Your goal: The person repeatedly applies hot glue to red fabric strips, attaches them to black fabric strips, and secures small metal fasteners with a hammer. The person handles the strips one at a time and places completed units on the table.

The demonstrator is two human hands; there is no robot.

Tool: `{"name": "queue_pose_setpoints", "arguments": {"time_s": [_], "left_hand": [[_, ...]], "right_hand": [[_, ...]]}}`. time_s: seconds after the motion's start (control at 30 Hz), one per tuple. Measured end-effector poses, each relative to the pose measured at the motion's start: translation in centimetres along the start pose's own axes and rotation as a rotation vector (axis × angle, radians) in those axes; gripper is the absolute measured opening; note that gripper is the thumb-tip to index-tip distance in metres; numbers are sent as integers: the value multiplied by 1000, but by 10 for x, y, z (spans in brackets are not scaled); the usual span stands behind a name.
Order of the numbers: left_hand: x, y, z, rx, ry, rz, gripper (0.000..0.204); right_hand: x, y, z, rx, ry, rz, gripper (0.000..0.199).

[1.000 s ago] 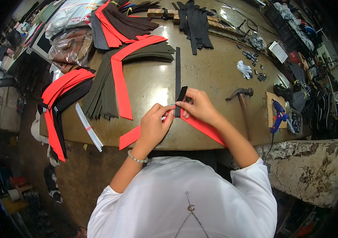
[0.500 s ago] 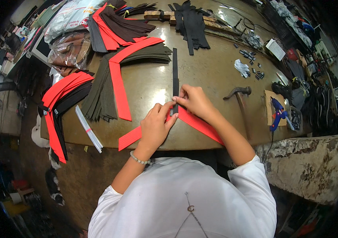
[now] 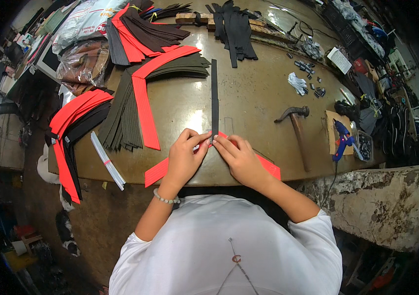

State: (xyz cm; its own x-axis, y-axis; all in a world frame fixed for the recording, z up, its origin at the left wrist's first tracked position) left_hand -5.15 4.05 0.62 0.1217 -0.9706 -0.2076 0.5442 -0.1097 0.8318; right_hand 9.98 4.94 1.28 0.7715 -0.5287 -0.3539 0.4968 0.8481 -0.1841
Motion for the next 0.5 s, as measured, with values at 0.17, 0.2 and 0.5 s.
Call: {"name": "queue_pose_setpoints", "arguments": {"time_s": [0.17, 0.2, 0.5], "left_hand": [[4, 10, 9, -21, 54, -57, 18], [8, 14, 13, -67, 85, -95, 17], [16, 7, 13, -125, 76, -106, 12]], "right_hand": [[-6, 7, 5, -93, -135, -40, 47], [-1, 30, 14, -282, -9, -207, 45], [84, 131, 77, 207, -17, -1025, 39]]}}
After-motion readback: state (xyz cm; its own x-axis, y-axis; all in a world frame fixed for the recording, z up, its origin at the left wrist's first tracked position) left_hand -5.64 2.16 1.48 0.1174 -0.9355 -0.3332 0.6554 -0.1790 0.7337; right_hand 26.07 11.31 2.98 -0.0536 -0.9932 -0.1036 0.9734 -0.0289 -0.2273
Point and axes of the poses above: each hand's wrist, its own x-axis away from the middle knuckle, its own z-axis out of the back of the hand, y = z × x, the point moved 6 cm from there along -x, towards the middle knuckle, and after that the axes turned 3 degrees about x, right-handed, at the moved point
